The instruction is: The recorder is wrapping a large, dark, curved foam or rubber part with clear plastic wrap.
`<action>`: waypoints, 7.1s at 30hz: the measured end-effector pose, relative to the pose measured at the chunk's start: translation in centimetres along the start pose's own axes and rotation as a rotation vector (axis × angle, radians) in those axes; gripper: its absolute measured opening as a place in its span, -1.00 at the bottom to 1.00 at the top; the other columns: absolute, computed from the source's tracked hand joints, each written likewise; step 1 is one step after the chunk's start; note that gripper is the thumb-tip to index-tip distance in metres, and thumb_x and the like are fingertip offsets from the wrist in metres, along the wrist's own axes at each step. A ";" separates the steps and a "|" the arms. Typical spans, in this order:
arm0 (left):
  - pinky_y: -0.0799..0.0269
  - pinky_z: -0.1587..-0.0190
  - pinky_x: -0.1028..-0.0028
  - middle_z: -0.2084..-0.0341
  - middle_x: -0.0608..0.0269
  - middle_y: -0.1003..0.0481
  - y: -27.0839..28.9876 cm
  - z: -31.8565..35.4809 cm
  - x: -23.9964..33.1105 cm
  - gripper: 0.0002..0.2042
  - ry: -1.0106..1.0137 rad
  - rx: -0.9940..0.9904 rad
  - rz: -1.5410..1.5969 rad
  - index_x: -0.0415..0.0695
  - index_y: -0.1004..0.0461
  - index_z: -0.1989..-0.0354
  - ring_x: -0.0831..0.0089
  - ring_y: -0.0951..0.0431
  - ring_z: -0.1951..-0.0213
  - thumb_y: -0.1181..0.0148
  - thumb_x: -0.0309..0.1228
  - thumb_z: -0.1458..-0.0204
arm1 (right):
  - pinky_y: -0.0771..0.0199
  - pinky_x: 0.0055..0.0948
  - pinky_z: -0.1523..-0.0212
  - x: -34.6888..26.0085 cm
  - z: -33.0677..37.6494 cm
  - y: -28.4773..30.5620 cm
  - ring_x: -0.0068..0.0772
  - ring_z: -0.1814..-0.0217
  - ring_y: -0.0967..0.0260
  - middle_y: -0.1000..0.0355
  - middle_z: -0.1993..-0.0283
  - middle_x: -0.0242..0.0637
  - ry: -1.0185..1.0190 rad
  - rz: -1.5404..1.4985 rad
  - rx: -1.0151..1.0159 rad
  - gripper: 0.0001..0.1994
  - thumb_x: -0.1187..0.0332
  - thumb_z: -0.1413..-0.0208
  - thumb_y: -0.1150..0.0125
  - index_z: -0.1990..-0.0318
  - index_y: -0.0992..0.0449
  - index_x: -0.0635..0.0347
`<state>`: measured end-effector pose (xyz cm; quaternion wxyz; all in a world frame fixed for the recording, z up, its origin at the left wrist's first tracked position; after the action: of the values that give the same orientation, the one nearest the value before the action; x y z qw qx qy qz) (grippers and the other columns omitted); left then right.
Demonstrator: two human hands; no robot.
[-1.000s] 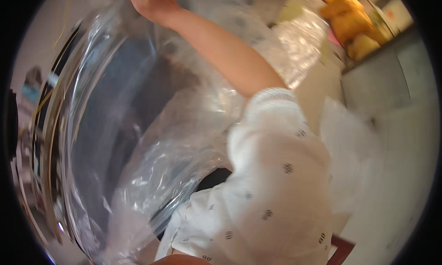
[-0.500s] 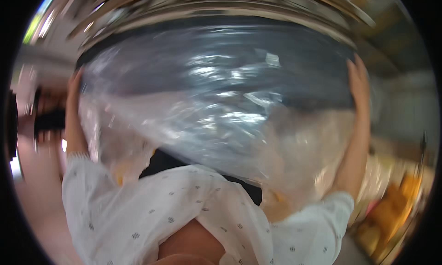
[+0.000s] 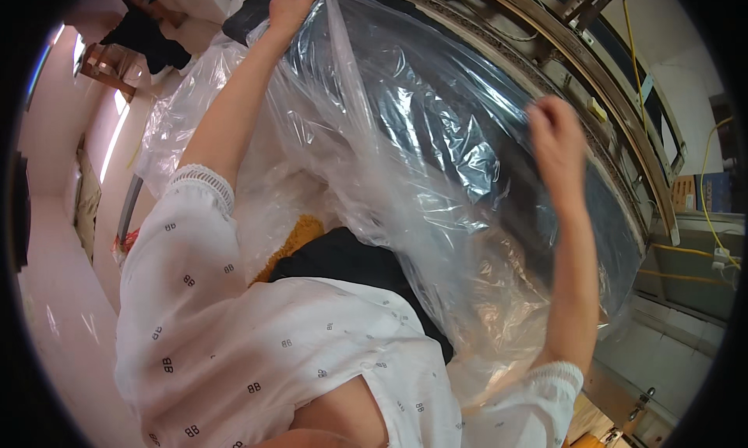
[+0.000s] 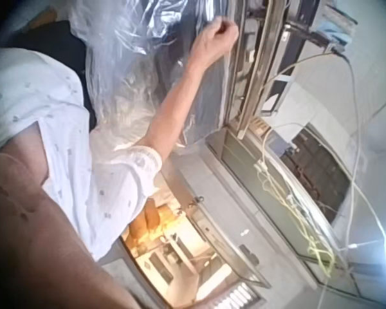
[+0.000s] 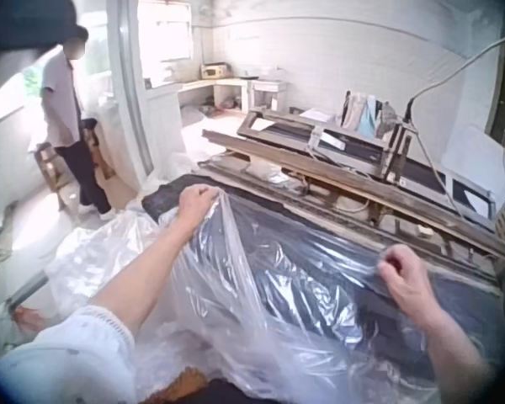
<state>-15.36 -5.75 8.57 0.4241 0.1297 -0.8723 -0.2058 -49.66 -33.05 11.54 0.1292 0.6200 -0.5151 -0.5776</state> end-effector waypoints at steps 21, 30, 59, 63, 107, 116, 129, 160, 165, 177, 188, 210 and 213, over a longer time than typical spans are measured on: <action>-0.32 0.34 0.32 0.56 -0.04 -0.48 -1.4 -0.7 -0.9 -0.67 0.006 -0.030 0.056 -0.24 -0.51 0.47 0.15 -0.49 0.45 -0.06 -0.17 0.10 | -0.32 -0.24 0.23 -14.3 -0.8 -16.0 -0.08 0.23 -0.37 -0.43 0.31 -0.18 0.356 0.285 -0.156 -0.71 0.16 0.04 -0.13 0.32 -0.33 0.18; -0.36 0.24 0.41 0.47 0.10 -0.53 -1.5 -1.6 -2.8 -0.61 -0.011 0.009 -0.055 -0.07 -0.58 0.39 0.24 -0.53 0.35 -0.17 0.01 0.18 | -0.14 -0.61 0.53 -7.6 -3.2 -13.1 -0.69 0.56 -0.13 -0.18 0.59 -0.59 -0.272 -0.788 -0.212 -0.76 0.19 -0.14 0.09 0.37 -0.39 0.14; -0.33 0.21 0.44 0.37 0.20 -0.55 -4.4 -5.0 -6.3 -0.55 -0.063 -0.135 -0.333 -0.12 -0.55 0.27 0.31 -0.52 0.29 -0.06 0.03 0.06 | -0.20 -0.42 -0.03 5.6 49.6 50.4 -0.30 0.00 -0.26 -0.34 0.09 -0.24 -0.691 0.840 0.784 -0.64 0.31 -0.01 0.05 0.02 -0.35 0.21; -0.33 0.22 0.43 0.36 0.14 -0.54 -0.3 -2.5 -5.2 -0.55 -0.017 -0.111 -0.356 -0.14 -0.54 0.26 0.27 -0.51 0.28 -0.05 0.02 0.06 | -0.12 -0.28 -0.13 0.0 36.1 36.3 -0.19 -0.14 -0.16 -0.25 -0.10 -0.23 -0.079 1.277 0.773 -0.57 0.30 0.05 -0.15 -0.04 -0.32 0.06; -0.28 0.07 0.44 0.20 0.14 -0.50 9.0 -4.7 -11.1 -0.61 -0.063 -0.004 -0.476 -0.12 -0.47 0.11 0.27 -0.46 0.12 0.01 -0.09 -0.05 | -0.22 -0.54 0.46 24.7 22.9 21.7 -0.54 0.53 -0.24 -0.33 0.59 -0.44 -0.603 0.236 0.443 -0.79 0.17 0.12 -0.20 0.43 -0.47 0.10; -0.27 0.06 0.48 0.07 0.27 -0.37 18.8 1.7 -9.0 -0.62 0.320 -0.249 -0.030 -0.16 -0.37 0.01 0.41 -0.35 0.06 0.00 -0.17 -0.10 | -0.18 -0.56 0.47 26.6 21.5 20.5 -0.64 0.54 -0.17 -0.26 0.64 -0.49 -0.541 0.087 0.224 -0.81 0.28 0.12 -0.20 0.53 -0.39 0.19; -0.26 0.11 0.58 0.07 0.29 -0.28 18.8 4.1 -16.2 -0.67 0.539 -0.128 0.283 -0.14 -0.28 0.01 0.45 -0.28 0.08 0.03 -0.25 -0.11 | -0.27 -0.62 0.36 23.2 17.2 23.8 -0.64 0.40 -0.26 -0.32 0.48 -0.49 -0.466 -0.372 0.319 -0.94 0.43 -0.01 -0.04 0.37 -0.41 0.16; -0.28 0.18 0.47 0.40 0.15 -0.49 -6.6 -15.9 -15.9 -0.52 0.133 -0.045 -0.375 -0.29 -0.49 0.30 0.38 -0.42 0.32 -0.16 -0.03 0.13 | -0.27 -0.30 0.14 34.0 18.7 26.7 -0.16 0.21 -0.27 -0.29 0.24 -0.13 -0.640 0.382 0.960 -0.59 0.08 0.30 -0.26 0.39 -0.36 0.22; -0.28 0.15 0.43 0.32 0.06 -0.48 -4.1 -16.6 -19.1 -0.55 0.160 0.016 -0.250 -0.34 -0.46 0.24 0.29 -0.43 0.25 -0.05 -0.12 0.05 | -0.23 -0.29 0.10 35.4 19.0 26.9 -0.11 0.15 -0.24 -0.28 0.24 -0.10 -0.676 0.339 0.996 -0.62 0.11 0.23 -0.22 0.40 -0.34 0.24; -0.29 0.10 0.36 0.30 0.05 -0.49 -2.5 -16.7 -14.8 -0.60 -0.011 -0.332 -0.493 -0.25 -0.46 0.21 0.26 -0.45 0.20 -0.03 -0.12 0.00 | -0.21 -0.32 0.09 31.8 16.8 24.4 -0.06 -0.02 -0.23 -0.37 0.17 -0.12 -0.807 0.629 0.359 -0.53 -0.01 0.03 0.05 0.16 -0.50 0.17; -0.22 -0.05 0.36 0.11 0.07 -0.42 -0.3 -5.0 15.4 -0.61 -0.543 -0.290 -0.591 -0.16 -0.35 -0.01 0.22 -0.37 -0.01 -0.07 -0.25 -0.02 | 0.06 -0.71 0.38 12.7 20.5 18.2 -0.77 0.43 0.10 -0.01 0.50 -0.64 -0.477 -0.398 0.216 -0.78 0.17 -0.14 0.06 0.46 -0.24 0.05; -0.31 0.22 0.50 0.38 0.27 -0.47 -7.6 3.3 10.3 -0.70 -0.319 -0.492 -0.094 -0.24 -0.46 0.26 0.50 -0.41 0.31 -0.07 -0.21 -0.05 | -0.43 -0.19 0.34 29.7 82.9 24.2 -0.23 0.29 -0.47 -0.51 0.37 -0.24 -1.456 1.025 -0.781 -0.85 0.40 0.18 -0.11 0.44 -0.59 0.10; -0.33 0.22 0.47 0.37 0.19 -0.49 4.1 -5.8 0.5 -0.62 -0.100 -0.206 -0.634 -0.28 -0.47 0.24 0.42 -0.43 0.32 -0.09 -0.15 0.00 | -0.43 -0.19 0.36 30.8 64.9 38.2 -0.07 0.29 -0.44 -0.48 0.34 -0.10 -1.204 1.233 0.066 -0.77 0.33 0.04 0.09 0.40 -0.53 0.16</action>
<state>-11.30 -3.81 14.08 0.3064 0.3408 -0.7830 -0.4206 -129.58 -45.71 3.00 0.1067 -0.1786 -0.7571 -0.6193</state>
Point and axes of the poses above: each hand's wrist, its own z-axis away from the middle knuckle, its own y-axis out of the back of the hand, x = y × z, the point moved 10 cm from there along -z, towards the middle knuckle
